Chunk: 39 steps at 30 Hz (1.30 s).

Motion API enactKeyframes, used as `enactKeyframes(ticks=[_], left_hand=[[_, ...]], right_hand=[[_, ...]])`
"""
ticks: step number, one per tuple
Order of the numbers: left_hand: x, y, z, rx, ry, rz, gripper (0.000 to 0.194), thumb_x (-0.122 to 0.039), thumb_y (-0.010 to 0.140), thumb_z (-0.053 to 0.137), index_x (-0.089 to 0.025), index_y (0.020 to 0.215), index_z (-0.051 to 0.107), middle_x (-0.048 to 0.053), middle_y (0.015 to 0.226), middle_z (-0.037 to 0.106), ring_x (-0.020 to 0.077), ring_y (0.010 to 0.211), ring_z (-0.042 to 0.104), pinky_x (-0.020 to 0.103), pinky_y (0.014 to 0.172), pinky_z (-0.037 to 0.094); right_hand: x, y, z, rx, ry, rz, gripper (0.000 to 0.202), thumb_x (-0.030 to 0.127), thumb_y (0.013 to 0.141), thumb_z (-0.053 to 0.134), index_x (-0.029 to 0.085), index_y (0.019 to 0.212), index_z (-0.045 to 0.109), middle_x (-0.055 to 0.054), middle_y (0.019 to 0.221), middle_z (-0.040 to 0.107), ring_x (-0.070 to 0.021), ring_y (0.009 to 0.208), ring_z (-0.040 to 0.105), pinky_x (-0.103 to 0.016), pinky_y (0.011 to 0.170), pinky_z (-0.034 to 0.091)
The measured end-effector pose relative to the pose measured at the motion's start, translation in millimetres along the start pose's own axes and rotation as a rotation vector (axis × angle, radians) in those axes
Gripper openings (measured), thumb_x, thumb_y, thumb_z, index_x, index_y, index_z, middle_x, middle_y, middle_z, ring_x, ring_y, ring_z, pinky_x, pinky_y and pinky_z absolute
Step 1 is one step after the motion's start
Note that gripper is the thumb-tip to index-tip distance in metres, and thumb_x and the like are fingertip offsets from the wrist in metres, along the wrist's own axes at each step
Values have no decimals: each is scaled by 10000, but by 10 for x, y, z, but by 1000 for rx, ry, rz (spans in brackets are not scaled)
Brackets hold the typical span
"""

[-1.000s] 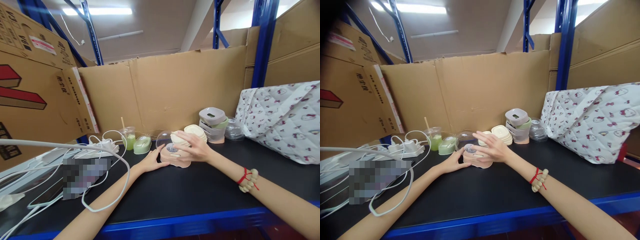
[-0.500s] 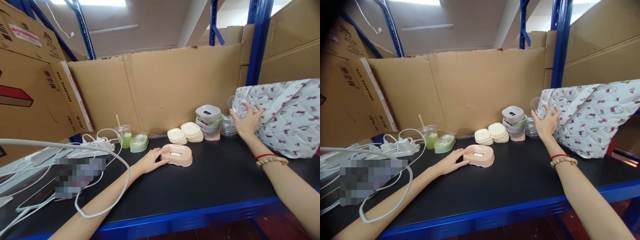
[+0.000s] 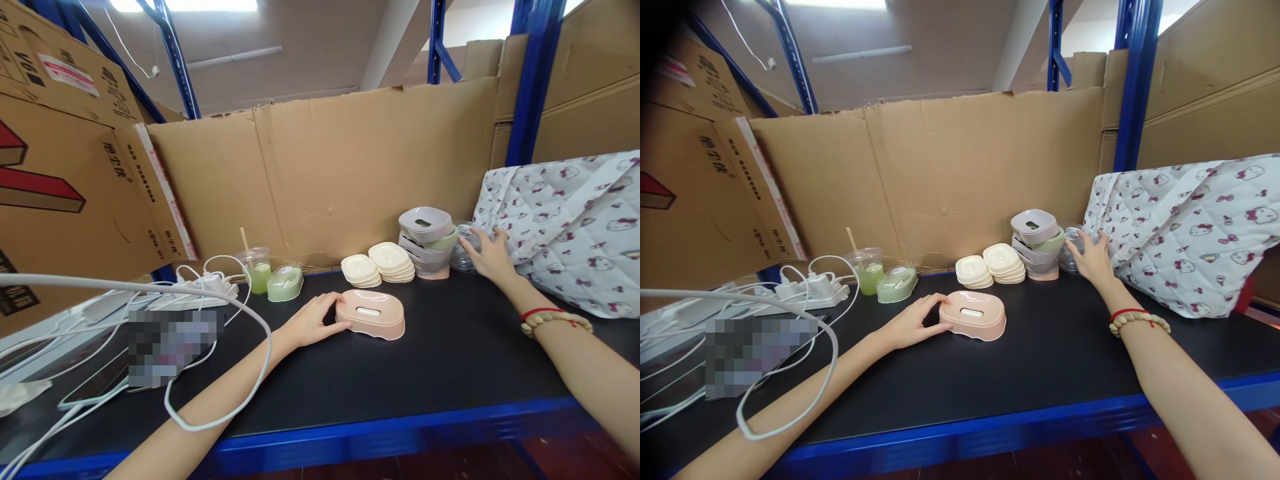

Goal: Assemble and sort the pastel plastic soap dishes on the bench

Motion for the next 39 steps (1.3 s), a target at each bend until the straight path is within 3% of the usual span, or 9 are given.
enactKeyframes(ticks=[7,16,21,26,31,33,34,36,39], left_hand=[[16,4,7,-7,4,56,447,-477,831,501,-160,1145,480,106,1172,546,247,1038,516,394,921,405],[2,-2,8,22,17,59,416,-430,839,519,-183,1173,494,79,1103,557,236,1016,521,393,913,412],[52,2,18,25,10,37,462,-450,791,581,-210,1176,493,105,1272,444,256,1086,516,433,966,380],[105,12,9,-39,-14,4,452,-480,708,652,-189,1026,514,139,1337,368,305,1169,462,466,996,348],[148,24,31,-40,-129,-31,454,-479,650,681,-201,918,442,104,1178,497,280,1098,487,459,956,366],[175,28,40,-31,-195,-57,440,-492,652,663,-203,858,403,64,1015,549,235,965,532,407,873,418],[186,29,41,-33,-215,-67,445,-503,650,658,-203,842,392,49,963,553,220,915,536,383,835,431],[199,28,35,-43,-239,-79,462,-514,640,660,-201,844,389,40,932,553,206,871,535,355,789,439],[211,25,40,-32,-254,-108,495,-507,641,667,-199,930,408,54,975,559,216,887,539,369,800,437]], right_hand=[[21,39,17,15,223,51,470,211,822,388,-6,1232,465,-293,1297,252,-331,1298,222,-425,1038,249],[46,32,13,-19,198,68,427,223,834,331,3,1167,481,-289,1200,367,-315,1264,271,-419,1008,282],[128,-2,-38,-64,179,63,401,261,820,325,65,1131,484,-260,1227,382,-327,1201,370,-440,983,302],[236,-4,-153,-323,206,-39,343,319,750,340,133,974,521,-231,1107,505,-335,1081,462,-487,912,342],[592,-140,-321,-635,362,-431,223,357,765,347,200,748,504,-127,802,604,-260,811,559,-438,777,413],[829,-268,-287,-527,454,-597,187,346,773,387,209,706,495,-76,694,591,-216,682,559,-379,687,444],[963,-348,-227,-380,481,-668,179,346,778,413,208,717,510,-55,675,589,-199,644,557,-354,655,453],[1227,-569,-21,66,464,-802,209,390,776,480,204,809,569,-43,739,622,-191,669,582,-333,644,476],[1429,-973,292,661,321,-909,510,505,695,630,197,1099,590,-95,1089,614,-268,970,590,-392,801,490]])
Point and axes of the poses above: each hand's wrist, its own y-axis towards the middle knuckle, its own z-axis out of the palm, x = y × z, the point moved 4 cm from there along y, towards the middle knuckle
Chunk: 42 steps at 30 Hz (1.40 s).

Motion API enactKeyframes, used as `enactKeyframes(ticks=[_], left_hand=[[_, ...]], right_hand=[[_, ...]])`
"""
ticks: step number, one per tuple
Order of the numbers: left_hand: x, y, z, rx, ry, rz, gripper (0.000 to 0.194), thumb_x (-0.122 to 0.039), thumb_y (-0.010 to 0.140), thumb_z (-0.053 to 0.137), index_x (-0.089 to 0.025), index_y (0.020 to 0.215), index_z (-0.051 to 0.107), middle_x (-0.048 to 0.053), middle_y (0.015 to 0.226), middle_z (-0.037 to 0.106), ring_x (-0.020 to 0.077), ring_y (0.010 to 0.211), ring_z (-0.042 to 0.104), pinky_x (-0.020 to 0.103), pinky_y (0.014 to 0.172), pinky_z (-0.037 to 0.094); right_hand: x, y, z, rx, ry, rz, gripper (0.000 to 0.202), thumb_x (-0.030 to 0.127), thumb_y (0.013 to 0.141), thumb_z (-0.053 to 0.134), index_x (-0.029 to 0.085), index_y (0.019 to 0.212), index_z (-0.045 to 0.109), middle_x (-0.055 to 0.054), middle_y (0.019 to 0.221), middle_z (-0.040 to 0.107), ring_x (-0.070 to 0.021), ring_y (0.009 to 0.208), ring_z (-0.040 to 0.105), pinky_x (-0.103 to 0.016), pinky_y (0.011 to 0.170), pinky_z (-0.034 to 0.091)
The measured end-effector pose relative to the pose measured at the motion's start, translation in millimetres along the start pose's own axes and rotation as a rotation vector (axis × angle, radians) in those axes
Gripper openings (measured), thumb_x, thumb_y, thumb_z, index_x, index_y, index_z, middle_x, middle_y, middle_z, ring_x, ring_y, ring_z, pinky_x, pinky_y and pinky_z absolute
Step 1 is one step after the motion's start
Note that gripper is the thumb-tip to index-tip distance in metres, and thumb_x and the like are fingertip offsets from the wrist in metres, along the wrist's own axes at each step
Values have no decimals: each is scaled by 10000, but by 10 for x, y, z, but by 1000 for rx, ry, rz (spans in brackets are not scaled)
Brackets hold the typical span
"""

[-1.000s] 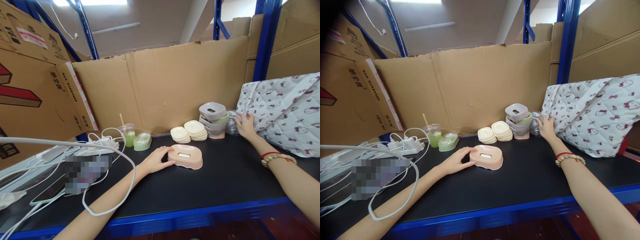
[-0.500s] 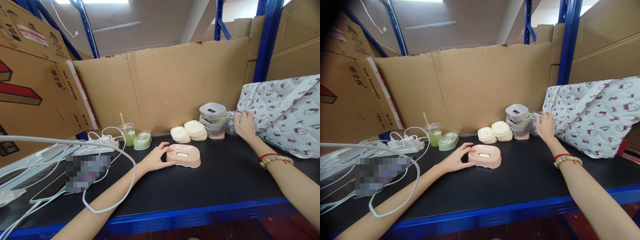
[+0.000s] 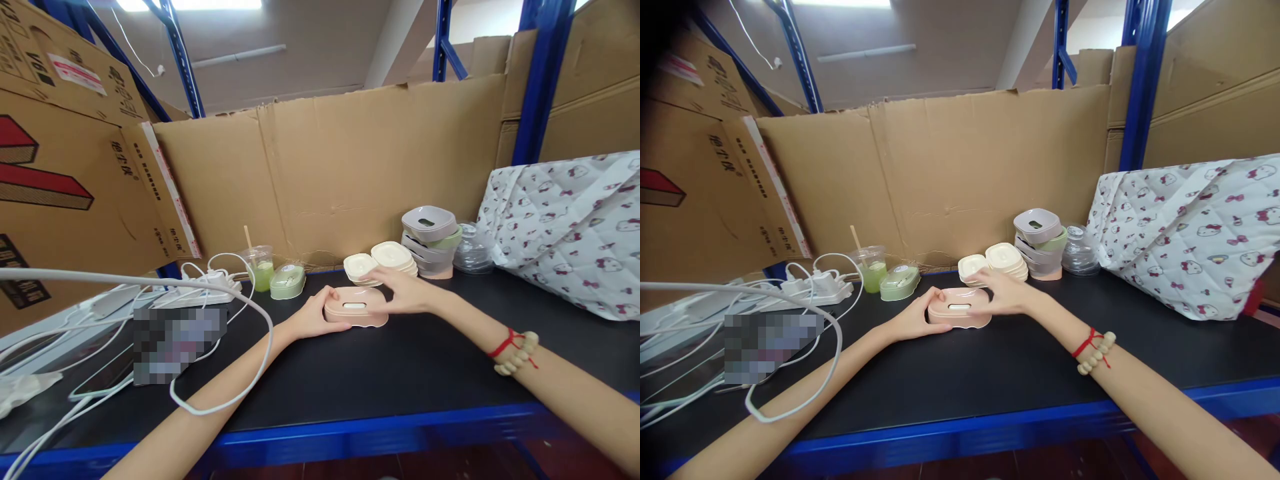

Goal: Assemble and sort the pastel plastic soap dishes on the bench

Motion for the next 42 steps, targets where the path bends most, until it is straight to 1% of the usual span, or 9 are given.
enactKeyframes(ticks=[2,4,15,19,23,29,32,36,42], left_hand=[[15,4,6,6,6,-28,556,-506,633,677,-198,1013,413,75,1046,551,238,944,534,400,846,425],[32,12,12,13,14,-43,619,-500,624,689,-198,1084,407,93,1119,534,261,1012,517,428,899,402],[45,23,-4,36,-174,-93,771,-414,560,750,-160,1182,371,136,1251,464,272,1162,462,432,1007,357],[73,21,8,14,-166,-44,940,-421,561,756,-175,1311,245,157,1356,371,285,1234,402,467,1053,304],[74,28,28,18,-226,63,1003,-423,610,732,-193,1375,126,161,1415,312,263,1284,355,456,1086,261],[80,25,36,50,-59,-46,1002,-491,643,694,-183,1403,119,155,1279,465,310,1220,417,521,1038,274],[44,12,26,59,31,-32,929,-499,684,657,-194,1406,157,152,1276,472,306,1210,426,523,1035,261],[-2,2,23,79,129,-13,786,-534,720,604,-202,1358,288,146,1388,372,316,1234,394,515,1045,237],[-23,12,28,91,170,-6,680,-525,743,584,-196,1299,371,121,1305,460,301,1180,442,494,1006,293]], right_hand=[[48,-16,199,190,44,25,666,525,652,679,195,1215,545,-117,1232,540,-309,1097,533,-425,887,462],[37,-36,282,247,94,54,696,520,654,685,196,1249,525,-119,1257,521,-315,1121,520,-436,918,448],[-68,1,269,214,190,48,578,551,774,537,148,1189,555,-137,1227,555,-294,1122,524,-434,942,431],[-148,9,220,39,141,47,544,543,770,522,158,1152,564,-131,1191,574,-295,1096,536,-460,933,430],[-135,-3,81,-107,2,-46,554,547,720,593,184,1137,563,-127,1164,563,-304,1084,530,-455,902,452],[-133,-19,-55,-295,-199,-106,496,522,718,629,203,1093,569,-150,1284,456,-319,1165,458,-470,914,440],[-189,-18,-44,-368,-265,-62,442,494,726,632,215,1064,576,-147,1320,415,-334,1193,421,-508,936,409],[-257,-20,-53,-425,-338,23,332,440,755,610,238,1018,595,-124,1330,401,-343,1221,382,-526,970,364],[-217,-84,-395,-617,-471,232,289,462,837,509,301,1069,569,-59,1391,336,-330,1314,245,-550,1006,271]])
Point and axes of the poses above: each hand's wrist, its own y-axis towards the middle knuckle, its own z-axis out of the palm, x = y × z, the point moved 4 cm from there along y, towards the middle knuckle
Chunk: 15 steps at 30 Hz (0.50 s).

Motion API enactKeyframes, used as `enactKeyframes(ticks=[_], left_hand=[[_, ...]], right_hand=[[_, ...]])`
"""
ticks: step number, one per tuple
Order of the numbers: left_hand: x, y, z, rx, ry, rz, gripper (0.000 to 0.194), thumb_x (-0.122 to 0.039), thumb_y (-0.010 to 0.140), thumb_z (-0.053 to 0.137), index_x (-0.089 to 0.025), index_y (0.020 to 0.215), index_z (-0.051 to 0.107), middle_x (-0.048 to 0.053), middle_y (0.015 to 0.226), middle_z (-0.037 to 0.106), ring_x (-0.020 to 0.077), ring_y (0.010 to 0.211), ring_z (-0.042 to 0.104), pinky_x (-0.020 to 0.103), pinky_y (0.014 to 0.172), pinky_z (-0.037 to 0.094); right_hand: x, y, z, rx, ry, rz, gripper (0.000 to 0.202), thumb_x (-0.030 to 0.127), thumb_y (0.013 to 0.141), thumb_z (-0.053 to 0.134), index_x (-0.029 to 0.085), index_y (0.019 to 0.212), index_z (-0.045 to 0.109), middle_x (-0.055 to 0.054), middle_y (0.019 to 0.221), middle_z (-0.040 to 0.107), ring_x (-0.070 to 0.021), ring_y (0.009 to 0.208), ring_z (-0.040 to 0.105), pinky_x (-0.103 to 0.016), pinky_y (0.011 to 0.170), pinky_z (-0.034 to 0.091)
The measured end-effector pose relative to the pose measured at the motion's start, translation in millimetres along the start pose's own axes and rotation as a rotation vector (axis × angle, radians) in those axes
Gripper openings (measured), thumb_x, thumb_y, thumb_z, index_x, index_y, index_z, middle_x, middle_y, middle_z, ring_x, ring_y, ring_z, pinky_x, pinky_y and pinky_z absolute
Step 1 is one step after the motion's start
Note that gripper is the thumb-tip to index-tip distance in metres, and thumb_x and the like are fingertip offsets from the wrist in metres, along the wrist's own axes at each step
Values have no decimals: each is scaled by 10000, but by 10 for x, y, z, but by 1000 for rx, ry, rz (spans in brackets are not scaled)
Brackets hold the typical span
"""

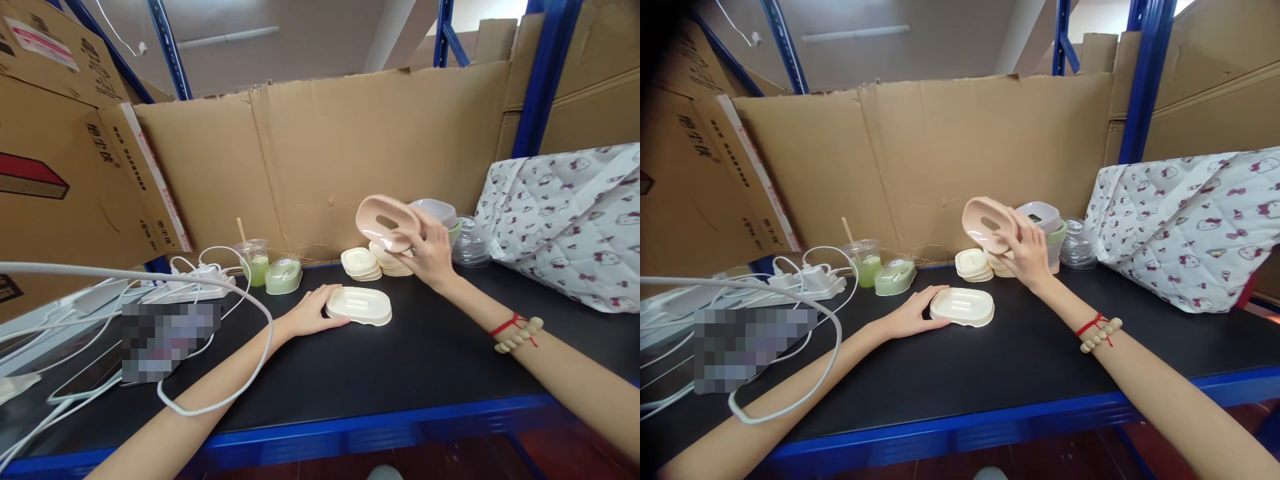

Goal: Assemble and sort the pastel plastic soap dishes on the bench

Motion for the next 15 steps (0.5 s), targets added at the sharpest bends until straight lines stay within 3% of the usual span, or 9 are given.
enactKeyframes(ticks=[3,6,11,15], left_hand=[[36,16,-3,-15,-19,-23,655,-505,720,626,-208,1263,411,111,1290,467,296,1188,427,505,1024,258],[62,26,3,-5,-17,-21,540,-479,727,636,-219,1178,492,87,1198,508,275,1138,459,496,1013,270],[69,26,4,-5,-7,-14,456,-467,739,635,-230,1116,536,65,1147,510,257,1094,482,488,1008,269],[61,22,-3,-1,-9,-15,453,-463,742,637,-230,1118,538,68,1150,512,258,1089,480,499,1008,257]], right_hand=[[-115,122,-189,-127,-90,127,349,485,845,483,261,1102,555,-94,1411,268,-356,1321,205,-567,999,233],[-324,221,-250,-239,-126,253,384,501,836,484,212,1076,563,-151,1394,235,-382,1286,240,-567,985,233],[-727,252,-67,-194,-50,400,408,529,758,555,185,976,577,-171,1202,379,-387,1163,362,-578,934,296],[-780,192,-30,-193,-15,374,553,541,730,573,173,1139,511,-178,1227,346,-379,1167,369,-555,953,301]])
Point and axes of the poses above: each hand's wrist, its own y-axis towards the middle knuckle, its own z-axis out of the palm, x = y × z, the point moved 4 cm from there along y, towards the middle knuckle
